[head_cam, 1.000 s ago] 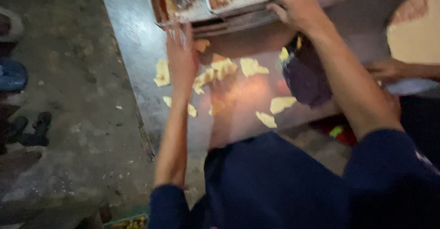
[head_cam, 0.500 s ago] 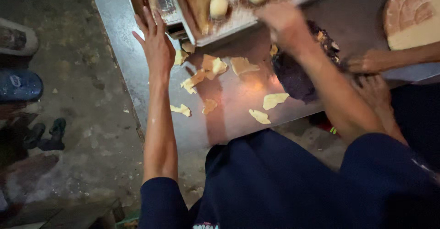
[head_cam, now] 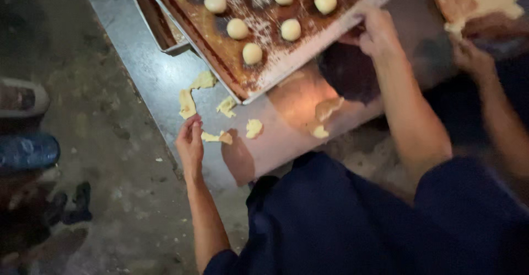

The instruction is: The person sits at a metal table, tears pieces from a sheet of dough, flattens each piece, places a scoop of dark filling onto it, and wraps and rolls the dough into balls. The person then carries a tray of the shaped dough balls across the room and returns to shape more pieces.

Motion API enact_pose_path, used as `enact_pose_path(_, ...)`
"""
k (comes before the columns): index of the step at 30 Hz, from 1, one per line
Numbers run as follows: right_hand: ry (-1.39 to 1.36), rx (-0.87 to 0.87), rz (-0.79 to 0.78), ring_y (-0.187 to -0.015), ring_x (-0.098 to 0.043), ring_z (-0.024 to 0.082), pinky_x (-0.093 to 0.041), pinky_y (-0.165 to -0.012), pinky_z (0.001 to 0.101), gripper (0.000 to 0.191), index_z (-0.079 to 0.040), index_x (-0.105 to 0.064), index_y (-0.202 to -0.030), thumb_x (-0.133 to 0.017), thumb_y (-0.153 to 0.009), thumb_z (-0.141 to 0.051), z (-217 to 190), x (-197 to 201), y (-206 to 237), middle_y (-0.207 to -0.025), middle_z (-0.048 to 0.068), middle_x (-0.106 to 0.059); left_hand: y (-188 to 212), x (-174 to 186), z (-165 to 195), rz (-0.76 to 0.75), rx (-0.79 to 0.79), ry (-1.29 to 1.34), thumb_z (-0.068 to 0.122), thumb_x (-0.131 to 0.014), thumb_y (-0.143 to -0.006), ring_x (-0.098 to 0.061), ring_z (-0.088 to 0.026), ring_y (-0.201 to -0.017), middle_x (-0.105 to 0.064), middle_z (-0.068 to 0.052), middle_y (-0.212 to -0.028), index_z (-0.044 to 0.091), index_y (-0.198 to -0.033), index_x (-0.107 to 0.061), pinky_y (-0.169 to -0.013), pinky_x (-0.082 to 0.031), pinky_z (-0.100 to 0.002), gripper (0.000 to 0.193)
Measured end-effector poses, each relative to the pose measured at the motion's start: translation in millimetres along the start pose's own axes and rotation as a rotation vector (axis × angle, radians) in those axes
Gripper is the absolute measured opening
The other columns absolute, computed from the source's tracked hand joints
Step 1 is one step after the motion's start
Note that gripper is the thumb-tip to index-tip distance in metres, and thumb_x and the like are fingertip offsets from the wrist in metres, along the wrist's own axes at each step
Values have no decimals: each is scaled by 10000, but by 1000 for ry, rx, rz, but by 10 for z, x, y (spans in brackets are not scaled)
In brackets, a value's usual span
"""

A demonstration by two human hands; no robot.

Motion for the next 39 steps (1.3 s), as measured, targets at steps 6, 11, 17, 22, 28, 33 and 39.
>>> enact_pose_path(6, -309, -127, -209, -1154, -697, 429, -529, -1012, 594, 330, 64, -563, -1165, -495, -845, 23, 887, -180, 957, -1219, 244, -671, 390, 693, -221, -51, 3, 24, 182, -572, -1056, -675, -187, -1121, -700, -103, -1252, -20, -1302, -650, -953, -549, -326, 328)
enact_pose_path(11, -596, -167, -94, -1174, -670, 425, -522, -1053, 536, 270, 126, -577, -1103, -518, -857, 32, 2284, -11, 2415, -1210, 258, -674, 744, 1336, -310, -154, -144, 38, 183, -569, -1118, -693, -192, -1089, -715, -105, -1199, -21, -1281, -665, -957, -580, -332, 279)
enact_pose_path(17, -676, -93, 91, -1053, -703, 360, -603, -979, 506, 258, 80, -561, -1089, -544, -844, 1, 3589, 569, 4078, -1103, 196, -669, 994, 1613, -281, -207, -31, -18, 193, -550, -1092, -707, -179, -1090, -724, -80, -1178, -12, -1289, -641, -863, -563, -307, 298)
enact_pose_path(22, -683, -54, 245, -1023, -696, 359, -575, -860, 484, 361, 54, -604, -1158, -545, -808, -14, 4163, 1306, 5333, -1133, 195, -704, 1399, 1231, -217, -353, -51, -85, 181, -552, -1078, -691, -167, -1076, -711, -83, -1213, 15, -1319, -622, -864, -552, -295, 301)
enact_pose_path(28, -810, 26, 406, -1000, -704, 378, -589, -874, 514, 335, 80, -637, -1121, -552, -819, -38, 4664, 2542, 6724, -1089, 218, -726, 2584, -90, -558, -798, 144, -100, 257, -546, -1091, -614, -139, -967, -685, -49, -1082, -3, -1293, -653, -850, -502, -298, 347)
enact_pose_path(33, -874, 157, 581, -1016, -713, 335, -594, -910, 525, 331, 65, -641, -1127, -537, -842, -67, 4794, 3778, 7990, -1099, 187, -732, 4077, -1505, -1322, -1186, 185, -503, 270, -543, -1096, -669, -179, -998, -704, -87, -1076, -30, -1215, -677, -917, -542, -320, 349)
enact_pose_path(39, -1023, 297, 757, -1064, -695, 329, -562, -978, 522, 297, 59, -654, -1106, -539, -857, -58, 4912, 5168, 9226, -1111, 176, -727, 5703, -2364, -2011, -1409, 255, -1145, 286, -543, -1077, -681, -204, -1030, -712, -104, -1111, -4, -1242, -675, -934, -543, -337, 359)
Point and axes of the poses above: each hand's wrist, its own y-axis away from the middle knuckle, its own x-axis out of the back of the hand, z = x × y, the point moved 6 cm from there along -y, towards the middle knuckle
